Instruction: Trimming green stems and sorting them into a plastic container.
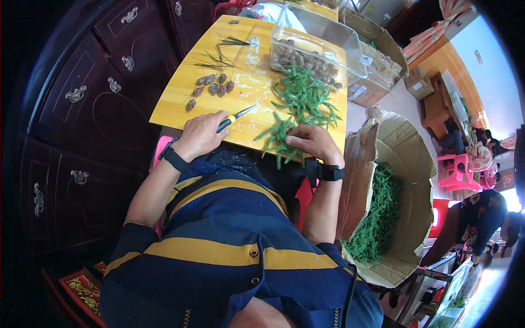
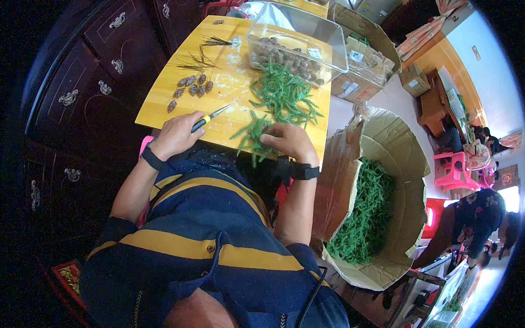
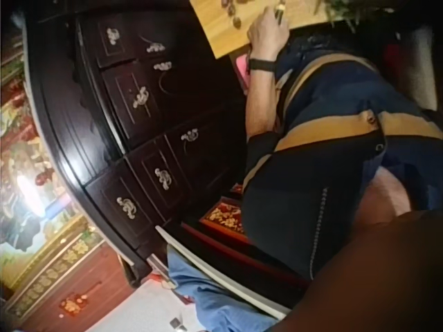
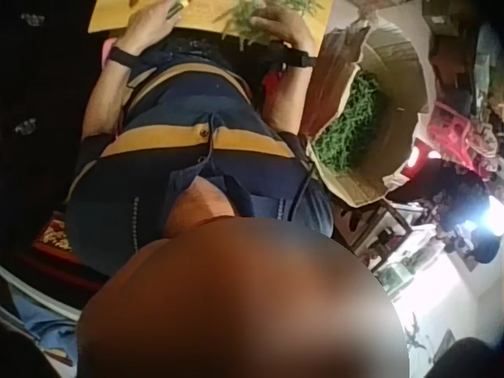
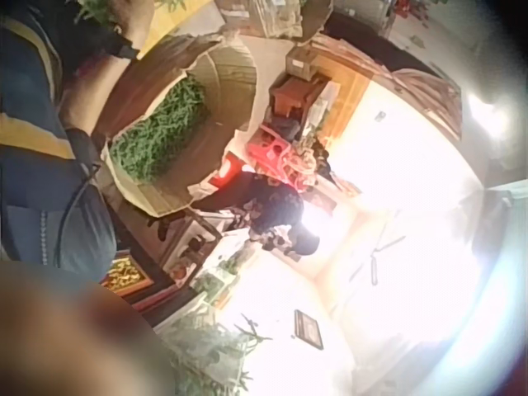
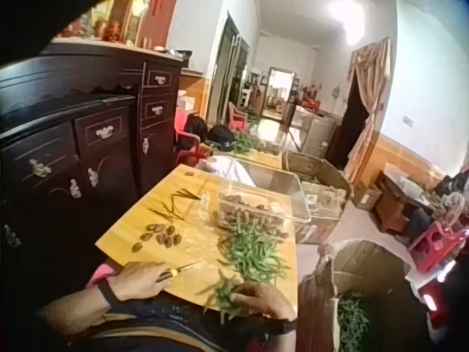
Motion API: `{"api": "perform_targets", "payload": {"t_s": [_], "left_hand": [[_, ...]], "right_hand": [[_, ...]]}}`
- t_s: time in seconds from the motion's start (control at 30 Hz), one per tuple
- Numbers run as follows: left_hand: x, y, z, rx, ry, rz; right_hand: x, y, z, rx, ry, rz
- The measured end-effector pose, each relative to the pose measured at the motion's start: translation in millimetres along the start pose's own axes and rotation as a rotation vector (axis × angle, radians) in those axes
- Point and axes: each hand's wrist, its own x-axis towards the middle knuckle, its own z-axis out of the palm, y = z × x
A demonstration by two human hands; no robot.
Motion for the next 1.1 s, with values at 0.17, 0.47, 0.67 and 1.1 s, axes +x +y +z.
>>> {"api": "perform_targets", "payload": {"t_s": [0.17,0.47,0.67,1.1], "left_hand": [[1.6,3.1,2.9,-0.004,0.032,0.038],[12.4,12.2,9.4,0.104,0.054,0.069],[20.8,22.7,18.0,0.201,0.058,0.116],[55.0,22.7,33.5,0.149,0.078,0.187]], "right_hand": [[-9.1,22.2,-11.0,0.077,-0.018,0.021],[-9.9,46.9,-24.3,-0.028,0.317,0.024],[8.5,44.9,-41.2,-0.070,0.759,-0.047],[80.4,78.3,-55.2,-0.444,0.523,-0.146]]}}
